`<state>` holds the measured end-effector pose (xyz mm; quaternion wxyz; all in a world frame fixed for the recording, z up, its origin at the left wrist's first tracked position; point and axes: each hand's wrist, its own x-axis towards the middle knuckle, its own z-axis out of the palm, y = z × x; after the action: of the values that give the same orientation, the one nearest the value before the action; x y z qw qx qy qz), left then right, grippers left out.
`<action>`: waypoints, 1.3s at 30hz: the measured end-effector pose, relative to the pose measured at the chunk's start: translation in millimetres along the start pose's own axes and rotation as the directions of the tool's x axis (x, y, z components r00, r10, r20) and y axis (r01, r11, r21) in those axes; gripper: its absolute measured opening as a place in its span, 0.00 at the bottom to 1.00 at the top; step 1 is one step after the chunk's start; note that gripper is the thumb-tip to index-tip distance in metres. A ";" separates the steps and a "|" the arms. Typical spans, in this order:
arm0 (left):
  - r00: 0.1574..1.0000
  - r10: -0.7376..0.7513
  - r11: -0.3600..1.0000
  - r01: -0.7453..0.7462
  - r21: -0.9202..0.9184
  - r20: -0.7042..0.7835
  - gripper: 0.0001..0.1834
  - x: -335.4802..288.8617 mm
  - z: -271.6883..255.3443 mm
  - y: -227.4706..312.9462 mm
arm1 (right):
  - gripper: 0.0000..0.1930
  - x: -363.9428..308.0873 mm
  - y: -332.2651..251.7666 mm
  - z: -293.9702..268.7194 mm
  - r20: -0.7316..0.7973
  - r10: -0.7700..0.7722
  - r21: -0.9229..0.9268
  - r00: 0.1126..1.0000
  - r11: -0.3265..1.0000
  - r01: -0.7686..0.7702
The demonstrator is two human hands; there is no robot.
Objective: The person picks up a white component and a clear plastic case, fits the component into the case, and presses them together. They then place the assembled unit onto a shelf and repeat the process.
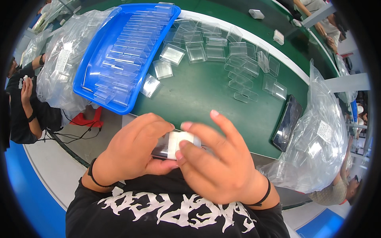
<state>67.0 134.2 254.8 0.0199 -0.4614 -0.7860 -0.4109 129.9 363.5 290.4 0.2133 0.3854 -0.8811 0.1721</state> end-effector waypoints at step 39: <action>0.985 0.053 0.990 -0.073 -0.120 -0.163 0.40 -9.9 17.2 -14.1 | 0.17 -1.5 -6.7 13.2 0.494 0.660 0.817 0.567 -0.130 -0.561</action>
<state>68.2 135.3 230.5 0.0666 -0.4519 -0.7395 -0.4944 132.6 353.9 279.3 -0.1307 -0.0358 -0.6479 0.7495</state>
